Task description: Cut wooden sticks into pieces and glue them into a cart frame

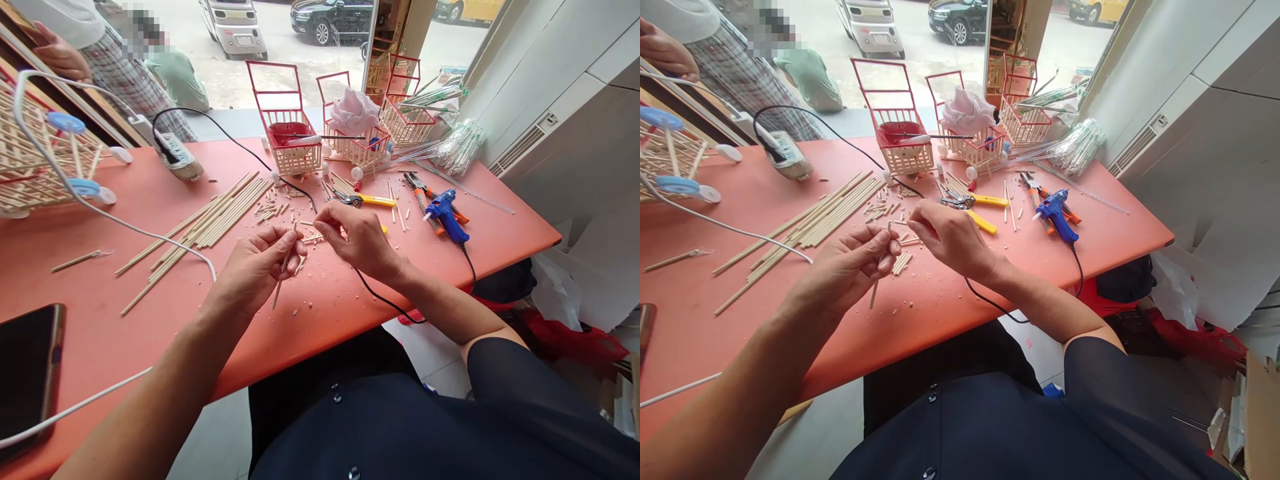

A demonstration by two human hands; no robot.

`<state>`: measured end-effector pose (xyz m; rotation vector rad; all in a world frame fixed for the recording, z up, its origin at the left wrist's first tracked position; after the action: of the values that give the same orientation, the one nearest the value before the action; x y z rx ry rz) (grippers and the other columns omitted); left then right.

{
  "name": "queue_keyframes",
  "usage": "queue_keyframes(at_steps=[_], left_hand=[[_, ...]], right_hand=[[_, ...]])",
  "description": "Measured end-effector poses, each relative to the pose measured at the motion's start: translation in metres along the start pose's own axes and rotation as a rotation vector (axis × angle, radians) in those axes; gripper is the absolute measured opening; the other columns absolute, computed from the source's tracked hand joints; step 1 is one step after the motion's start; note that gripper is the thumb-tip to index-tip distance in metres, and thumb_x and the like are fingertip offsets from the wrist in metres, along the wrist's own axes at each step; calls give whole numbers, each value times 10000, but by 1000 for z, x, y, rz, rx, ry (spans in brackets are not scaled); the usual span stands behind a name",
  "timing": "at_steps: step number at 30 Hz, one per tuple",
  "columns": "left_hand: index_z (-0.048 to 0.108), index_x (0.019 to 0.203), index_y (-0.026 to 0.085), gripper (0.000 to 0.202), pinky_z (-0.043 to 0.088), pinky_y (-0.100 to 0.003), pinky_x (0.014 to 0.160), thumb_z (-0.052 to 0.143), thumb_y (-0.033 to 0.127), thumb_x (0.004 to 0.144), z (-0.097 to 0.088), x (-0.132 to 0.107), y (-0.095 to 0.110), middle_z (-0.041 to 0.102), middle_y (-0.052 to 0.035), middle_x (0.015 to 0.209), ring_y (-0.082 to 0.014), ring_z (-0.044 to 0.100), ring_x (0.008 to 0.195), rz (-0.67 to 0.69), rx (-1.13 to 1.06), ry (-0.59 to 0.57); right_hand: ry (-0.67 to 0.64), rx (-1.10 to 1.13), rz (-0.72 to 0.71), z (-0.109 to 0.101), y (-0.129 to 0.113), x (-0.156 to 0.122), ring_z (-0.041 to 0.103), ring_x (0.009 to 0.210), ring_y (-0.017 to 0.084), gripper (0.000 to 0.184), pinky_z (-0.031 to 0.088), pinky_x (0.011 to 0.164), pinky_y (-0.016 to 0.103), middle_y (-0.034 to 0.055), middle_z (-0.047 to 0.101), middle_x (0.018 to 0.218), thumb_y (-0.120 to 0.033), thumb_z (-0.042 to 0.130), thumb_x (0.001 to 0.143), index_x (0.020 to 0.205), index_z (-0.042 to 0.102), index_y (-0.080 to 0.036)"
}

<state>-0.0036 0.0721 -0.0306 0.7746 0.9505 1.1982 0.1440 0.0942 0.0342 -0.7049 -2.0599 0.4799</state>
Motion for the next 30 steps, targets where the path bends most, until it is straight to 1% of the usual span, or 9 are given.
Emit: queue_keyframes(at_steps=[9, 14, 20, 30], left_hand=[[804, 809, 134, 593, 426, -163, 460, 1186, 482, 519, 1, -1, 0, 744, -15, 681, -48, 545, 479, 5, -3, -3], [798, 800, 144, 574, 430, -168, 467, 1179, 487, 541, 3, -1, 2, 747, -12, 677, -50, 544, 476, 3, 12, -21], [791, 789, 145, 603, 424, -171, 460, 1185, 502, 505, 3, -1, 2, 742, -8, 671, -54, 548, 468, -2, 27, -8], [764, 807, 138, 586, 431, -177, 464, 1169, 482, 560, 3, -1, 2, 749, -18, 688, -64, 567, 477, 6, 37, -33]], right_hand=[[-26, -3, 36, 3, 2, -1, 537, 719, 133, 282, 437, 751, 276, -10, 636, 806, -378, 580, 1161, 935, 604, -213], [-27, -11, 39, 3, 2, -1, 556, 731, 137, 283, 444, 755, 278, -4, 647, 814, -380, 571, 1164, 939, 605, -213], [-15, -13, 24, 2, 1, -1, 525, 711, 131, 283, 435, 744, 278, -11, 634, 804, -370, 572, 1165, 927, 593, -216], [-39, -39, 42, 5, 5, -1, 529, 731, 136, 279, 428, 753, 283, 1, 655, 833, -363, 568, 1172, 938, 600, -213]])
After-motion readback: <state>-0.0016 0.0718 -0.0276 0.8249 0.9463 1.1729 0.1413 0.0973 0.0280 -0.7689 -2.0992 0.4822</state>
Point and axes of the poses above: each hand's wrist, its own x-axis towards the middle knuckle, its own z-axis out of the palm, y = z × x, the point moved 10 cm from there along x, towards the middle knuckle
